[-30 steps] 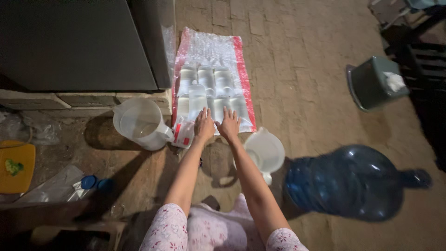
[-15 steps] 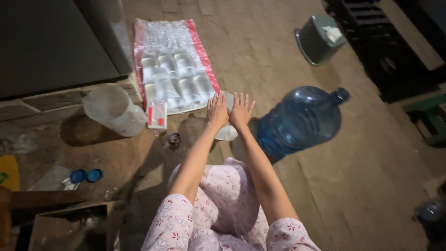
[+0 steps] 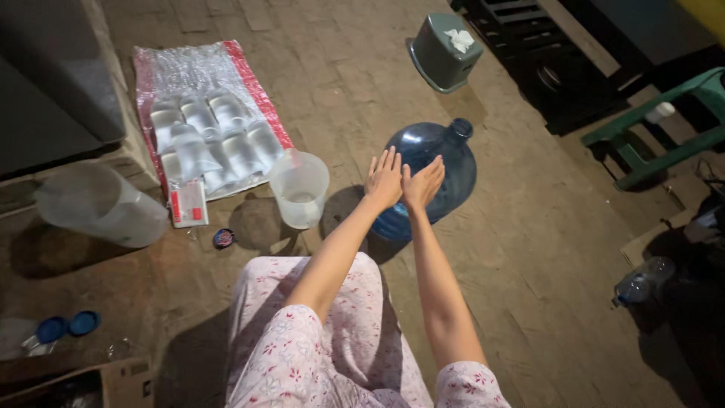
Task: The person fills small plastic water bags with water from a large water dispenser using a plastic pitcher. They pour water into each bag, seal them, and place them on a tray.
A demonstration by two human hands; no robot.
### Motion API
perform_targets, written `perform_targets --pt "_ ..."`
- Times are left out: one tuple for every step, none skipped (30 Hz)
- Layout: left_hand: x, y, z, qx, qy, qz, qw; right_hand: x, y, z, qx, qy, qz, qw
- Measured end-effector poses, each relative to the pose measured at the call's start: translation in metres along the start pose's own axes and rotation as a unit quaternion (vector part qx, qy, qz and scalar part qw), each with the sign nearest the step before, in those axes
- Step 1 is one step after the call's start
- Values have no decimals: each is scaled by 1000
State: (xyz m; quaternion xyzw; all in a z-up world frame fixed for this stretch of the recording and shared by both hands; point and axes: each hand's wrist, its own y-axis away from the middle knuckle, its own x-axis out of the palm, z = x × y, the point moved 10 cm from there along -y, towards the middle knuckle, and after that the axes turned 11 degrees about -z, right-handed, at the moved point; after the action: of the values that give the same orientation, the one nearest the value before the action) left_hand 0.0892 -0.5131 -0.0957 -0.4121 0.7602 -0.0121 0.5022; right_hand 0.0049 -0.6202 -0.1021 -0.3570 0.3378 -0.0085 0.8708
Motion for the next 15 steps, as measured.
perform_targets --pt "10 -8 -11 7 -8 13 1000 1 -11 -14 3 -5 -5 1000" --pt "21 -14 -22 15 -16 26 999 3 -22 -27 6 -10 -10 1000" --pt "29 -22 -31 19 -12 25 999 5 -34 -39 7 -16 -16 1000" --pt "37 -29 -40 23 -9 24 999 8 -45 -52 15 -22 -11 1000" --pt "43 -39 -47 26 -8 21 999 13 -57 -60 22 -30 -7 999" --pt "47 -47 -55 35 -5 1 999 17 -68 -67 29 -38 -2 999" --pt "50 -52 -64 42 -2 -18 999 19 -79 -71 26 -57 -6 998" --pt "53 -57 -71 50 1 -38 998 20 -88 -73 23 -75 -10 997" --pt "60 -61 -73 49 2 -27 998 22 -97 -74 19 -94 -13 995" --pt "66 -64 -75 47 3 -16 999 27 -104 -86 68 -136 4 988" --pt "70 -68 -75 44 3 -8 999 33 -109 -95 114 -180 23 977" --pt "73 -72 -76 42 -2 -1 999 40 -112 -102 159 -223 43 961" --pt "76 -75 -74 38 -8 5 999 40 -119 -97 140 -261 50 954" --pt "78 -77 -72 33 -14 12 999 39 -126 -95 121 -299 57 945" --pt "77 -79 -72 36 -12 -5 999 38 -131 -91 102 -335 65 934"
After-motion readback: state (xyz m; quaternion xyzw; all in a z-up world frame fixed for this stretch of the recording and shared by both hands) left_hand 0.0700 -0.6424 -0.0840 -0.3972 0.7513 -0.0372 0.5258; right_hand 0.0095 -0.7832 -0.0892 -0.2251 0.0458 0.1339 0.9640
